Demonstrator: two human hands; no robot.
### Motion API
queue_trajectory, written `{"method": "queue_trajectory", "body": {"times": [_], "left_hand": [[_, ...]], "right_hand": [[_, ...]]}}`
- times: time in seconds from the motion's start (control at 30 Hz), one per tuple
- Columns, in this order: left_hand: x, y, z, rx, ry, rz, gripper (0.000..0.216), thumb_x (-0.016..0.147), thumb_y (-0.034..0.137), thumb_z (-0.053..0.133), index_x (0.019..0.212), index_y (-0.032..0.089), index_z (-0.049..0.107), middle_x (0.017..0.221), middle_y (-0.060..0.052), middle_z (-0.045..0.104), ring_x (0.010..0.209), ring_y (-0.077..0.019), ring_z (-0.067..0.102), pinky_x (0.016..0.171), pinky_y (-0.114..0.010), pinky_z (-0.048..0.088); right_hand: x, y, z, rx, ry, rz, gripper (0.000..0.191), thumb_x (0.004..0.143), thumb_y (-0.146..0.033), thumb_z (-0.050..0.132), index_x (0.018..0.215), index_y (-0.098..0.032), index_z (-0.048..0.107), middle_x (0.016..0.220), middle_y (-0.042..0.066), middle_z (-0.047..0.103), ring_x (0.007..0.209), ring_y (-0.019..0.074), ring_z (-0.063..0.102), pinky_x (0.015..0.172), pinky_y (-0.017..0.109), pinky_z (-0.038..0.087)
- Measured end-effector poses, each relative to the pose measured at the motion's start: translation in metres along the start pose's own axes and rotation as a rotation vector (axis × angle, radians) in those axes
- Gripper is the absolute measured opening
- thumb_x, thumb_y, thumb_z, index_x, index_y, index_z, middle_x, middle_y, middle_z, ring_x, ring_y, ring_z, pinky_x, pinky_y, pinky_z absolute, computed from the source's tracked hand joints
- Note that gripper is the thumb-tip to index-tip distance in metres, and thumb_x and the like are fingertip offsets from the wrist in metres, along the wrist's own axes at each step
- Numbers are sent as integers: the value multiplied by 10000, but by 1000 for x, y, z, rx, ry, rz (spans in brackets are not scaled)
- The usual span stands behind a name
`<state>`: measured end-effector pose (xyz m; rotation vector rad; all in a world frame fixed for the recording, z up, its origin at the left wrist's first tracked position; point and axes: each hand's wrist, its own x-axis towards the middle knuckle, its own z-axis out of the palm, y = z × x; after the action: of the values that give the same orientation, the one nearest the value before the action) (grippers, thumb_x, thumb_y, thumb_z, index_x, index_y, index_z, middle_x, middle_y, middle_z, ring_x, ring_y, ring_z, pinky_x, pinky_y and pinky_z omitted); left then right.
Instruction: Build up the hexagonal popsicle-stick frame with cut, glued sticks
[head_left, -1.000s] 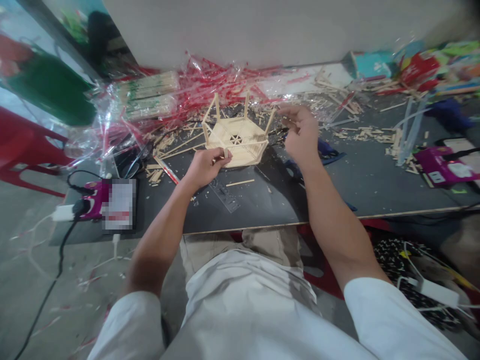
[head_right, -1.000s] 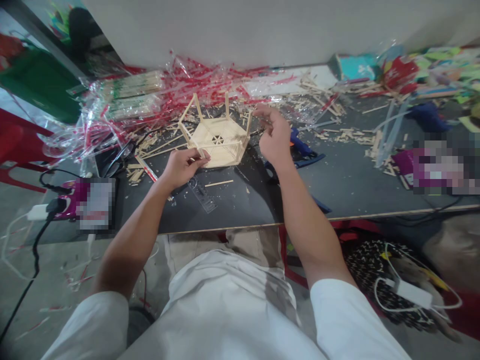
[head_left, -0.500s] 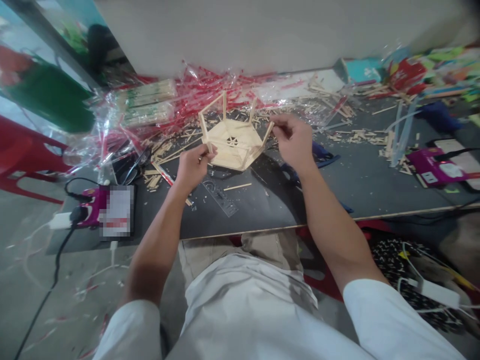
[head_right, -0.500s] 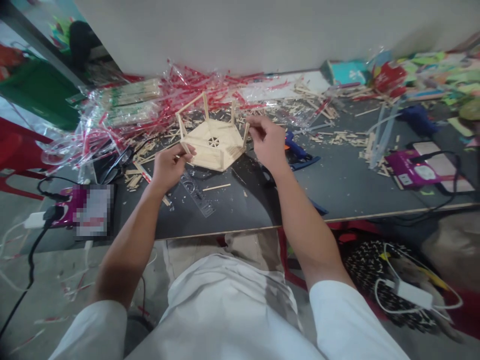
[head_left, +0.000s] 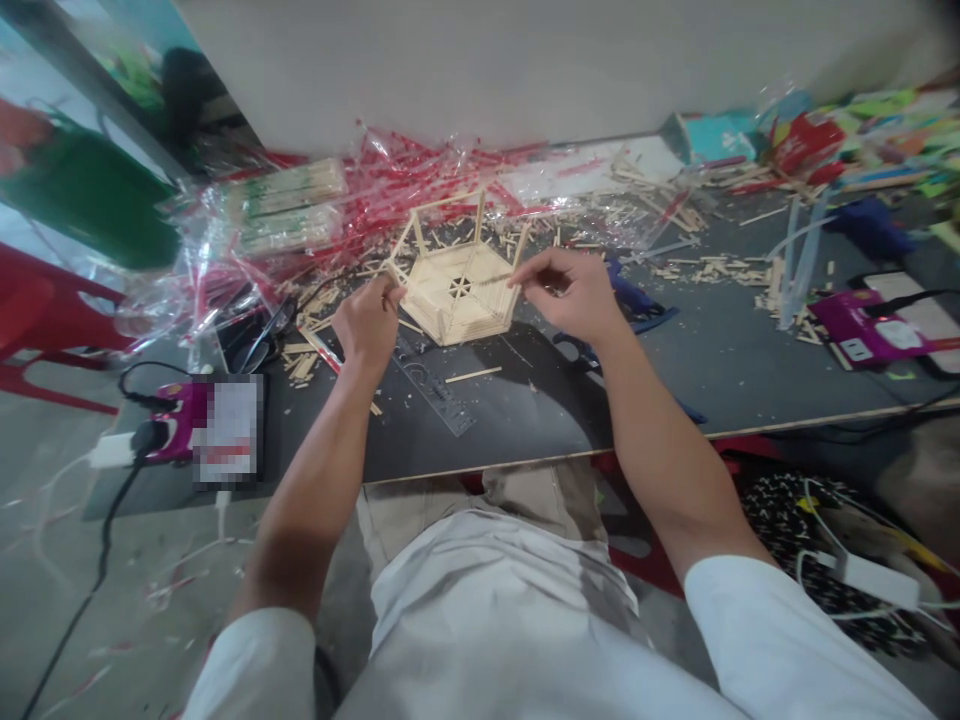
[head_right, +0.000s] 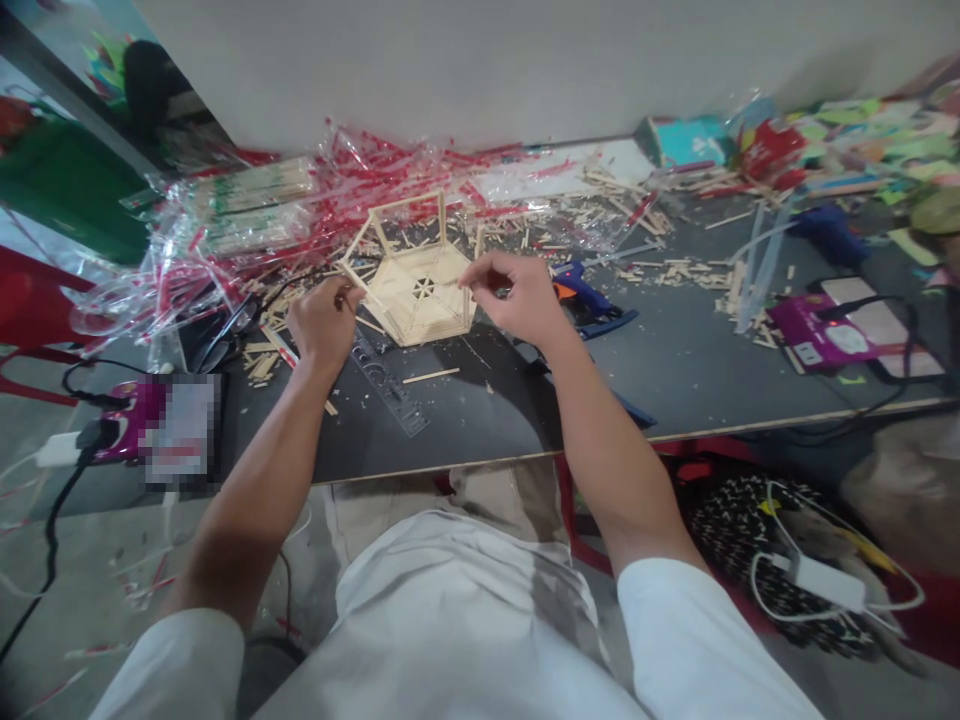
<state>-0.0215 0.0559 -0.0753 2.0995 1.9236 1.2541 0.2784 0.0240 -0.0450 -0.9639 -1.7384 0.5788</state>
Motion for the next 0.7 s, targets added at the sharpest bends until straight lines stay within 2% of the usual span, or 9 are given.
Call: {"method": "queue_trajectory", "body": {"times": [0.13,0.27,0.33,0.5,0.63,0.7], "left_hand": [[2,4,-4,41,-9,-5,109,905,347,660,827,289,710,781,-17,719,759,-206,624,684,-325,387],[2,13,-23,155,-105,-115,149,916,366,633,852,262,720,844,-49,716,839,-253,646,800,-386,430],[2,14,-33,131,-159,-113,168,927,367,606,867,255,716,854,-56,703,869,-263,649,843,-402,443],[-1,-1,-42,122,-248,75,168,904,282,582,846,262,739,822,-53,715,894,-259,650,884,-395,480],[-2,-16,-35,163,-416,247,286,867,214,536,1037,232,767,1069,-106,755,1070,-291,638,1008,-449,488],[-2,-19,-34,144,-466,270,293,864,206,519,1018,212,767,1098,-122,752,1095,-294,634,1026,-456,489]], "right_hand": [[-2,1,0,64,-42,41,73,907,-291,684,913,-254,746,818,22,722,687,164,665,666,347,591],[-4,0,1,89,-70,26,99,943,-325,677,934,-258,750,812,31,704,694,174,677,668,355,596],[-5,-1,1,93,-72,22,127,954,-363,679,934,-257,748,826,33,708,700,171,675,671,349,594],[-4,-4,0,85,-91,70,230,906,-475,742,989,-260,749,877,26,736,738,159,664,692,324,590],[-3,-1,1,26,-179,56,225,854,-439,795,995,-266,764,851,14,743,670,149,639,662,334,583],[-3,3,3,20,-181,67,208,857,-430,793,967,-257,765,804,11,731,617,139,629,630,333,579]]}}
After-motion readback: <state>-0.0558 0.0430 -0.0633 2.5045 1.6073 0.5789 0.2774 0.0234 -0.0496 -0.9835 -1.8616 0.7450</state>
